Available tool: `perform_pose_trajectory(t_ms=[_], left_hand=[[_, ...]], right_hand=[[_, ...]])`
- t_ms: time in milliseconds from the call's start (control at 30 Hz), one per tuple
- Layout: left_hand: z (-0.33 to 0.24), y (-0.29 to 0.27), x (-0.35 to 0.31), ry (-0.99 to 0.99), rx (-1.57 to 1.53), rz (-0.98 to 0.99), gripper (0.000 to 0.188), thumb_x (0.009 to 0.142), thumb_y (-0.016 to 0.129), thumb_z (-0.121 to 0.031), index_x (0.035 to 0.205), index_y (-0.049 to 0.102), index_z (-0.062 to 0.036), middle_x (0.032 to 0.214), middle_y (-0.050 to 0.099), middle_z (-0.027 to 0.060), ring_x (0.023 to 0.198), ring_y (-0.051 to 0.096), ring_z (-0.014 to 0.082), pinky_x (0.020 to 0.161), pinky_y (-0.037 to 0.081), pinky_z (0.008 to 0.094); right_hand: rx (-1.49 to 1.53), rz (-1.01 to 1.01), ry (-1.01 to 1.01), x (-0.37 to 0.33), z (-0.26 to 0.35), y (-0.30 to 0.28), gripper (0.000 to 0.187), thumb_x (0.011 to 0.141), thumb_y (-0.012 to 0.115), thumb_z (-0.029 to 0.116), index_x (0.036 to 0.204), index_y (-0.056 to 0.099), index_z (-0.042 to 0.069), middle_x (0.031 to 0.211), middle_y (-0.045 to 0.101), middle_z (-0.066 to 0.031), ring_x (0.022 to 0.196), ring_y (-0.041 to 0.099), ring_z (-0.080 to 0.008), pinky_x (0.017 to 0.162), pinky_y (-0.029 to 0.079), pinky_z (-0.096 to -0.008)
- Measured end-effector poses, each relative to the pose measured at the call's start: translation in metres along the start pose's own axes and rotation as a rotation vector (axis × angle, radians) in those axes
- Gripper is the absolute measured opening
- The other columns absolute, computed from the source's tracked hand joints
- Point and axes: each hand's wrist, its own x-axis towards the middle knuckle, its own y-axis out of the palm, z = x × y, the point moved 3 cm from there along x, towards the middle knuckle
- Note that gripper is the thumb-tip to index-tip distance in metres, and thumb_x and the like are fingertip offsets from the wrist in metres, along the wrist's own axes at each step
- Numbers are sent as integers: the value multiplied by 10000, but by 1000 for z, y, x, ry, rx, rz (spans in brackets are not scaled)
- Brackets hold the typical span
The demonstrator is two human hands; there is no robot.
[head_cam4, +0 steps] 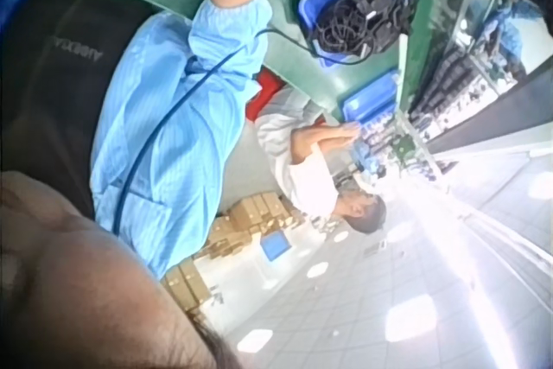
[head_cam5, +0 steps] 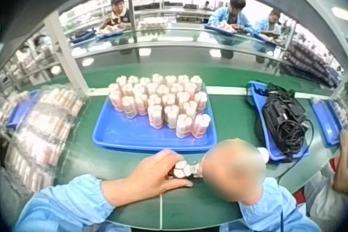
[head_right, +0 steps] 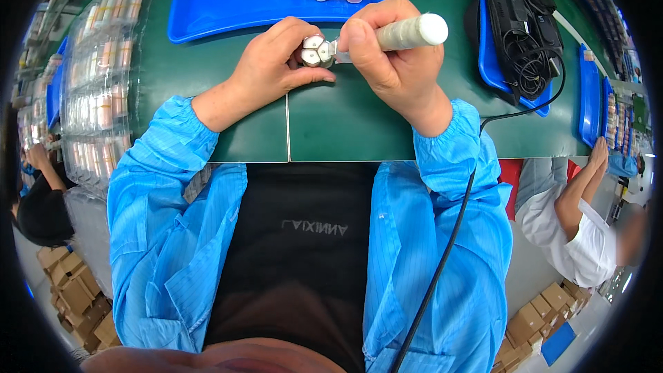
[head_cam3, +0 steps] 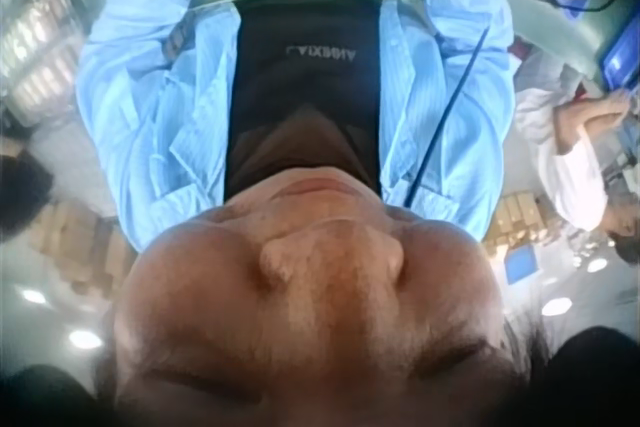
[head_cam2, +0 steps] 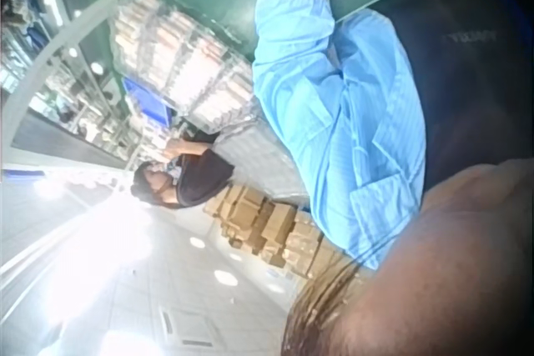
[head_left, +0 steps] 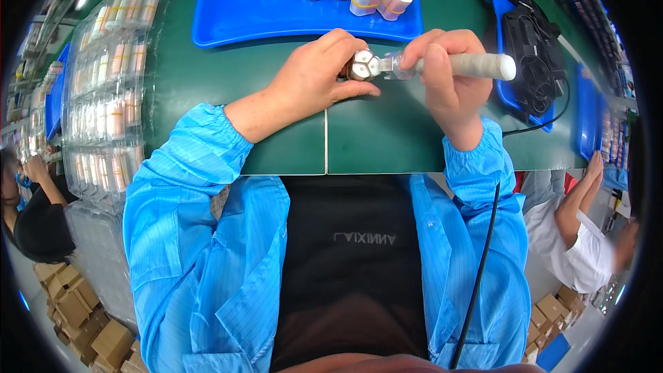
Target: Assembling and bonding sets of four plastic tubes using a handheld industrial tool on a factory assembly line.
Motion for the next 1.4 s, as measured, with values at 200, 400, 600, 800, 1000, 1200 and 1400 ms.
perform_pose_trajectory(t_ms=[200,400,600,800,1000,1200,1400], left_hand=[[0,0,-2,-16,-10,8,513,729,867,-294,1074,601,-22,909,569,88,714,616,235,624,529,338],[-2,-2,-1,-33,-11,21,500,743,860,-288,1081,602,-26,930,582,91,736,634,246,642,539,349],[0,0,0,-24,-5,15,481,754,853,-279,1081,604,-29,933,583,91,737,634,248,640,538,351],[-1,1,0,-27,-8,9,459,757,849,-259,1076,607,-36,918,588,92,733,633,253,632,534,351],[0,-1,1,65,40,9,450,770,836,-252,1104,610,-53,974,631,87,876,639,267,735,538,353],[1,-2,0,-73,-114,13,459,786,817,-214,1154,592,-56,1058,636,106,933,643,264,795,556,351],[3,0,0,-7,-128,18,432,784,812,-126,1149,598,-40,1079,630,106,939,655,253,782,575,326]], right_hand=[[-9,-30,19,2,-5,6,114,946,668,91,910,584,22,737,674,-59,648,653,-105,568,523,-239],[-60,-15,106,4,-7,8,135,926,697,107,882,592,35,693,660,-42,607,632,-99,533,497,-245],[-195,7,13,0,-9,11,145,904,718,100,858,597,36,674,636,-32,576,594,-94,506,470,-250],[-155,2,33,-3,-13,8,136,931,685,108,876,584,36,706,651,-47,565,562,-78,491,446,-233],[92,-252,142,12,-9,-24,143,1030,528,171,938,544,62,766,696,-87,539,496,-39,489,411,-188],[-57,-201,219,10,-10,-20,160,1031,514,173,923,513,56,758,676,-99,555,476,-55,498,380,-195],[41,-124,70,6,-3,-8,140,991,627,140,919,570,34,722,676,-54,628,616,-85,530,472,-215]])
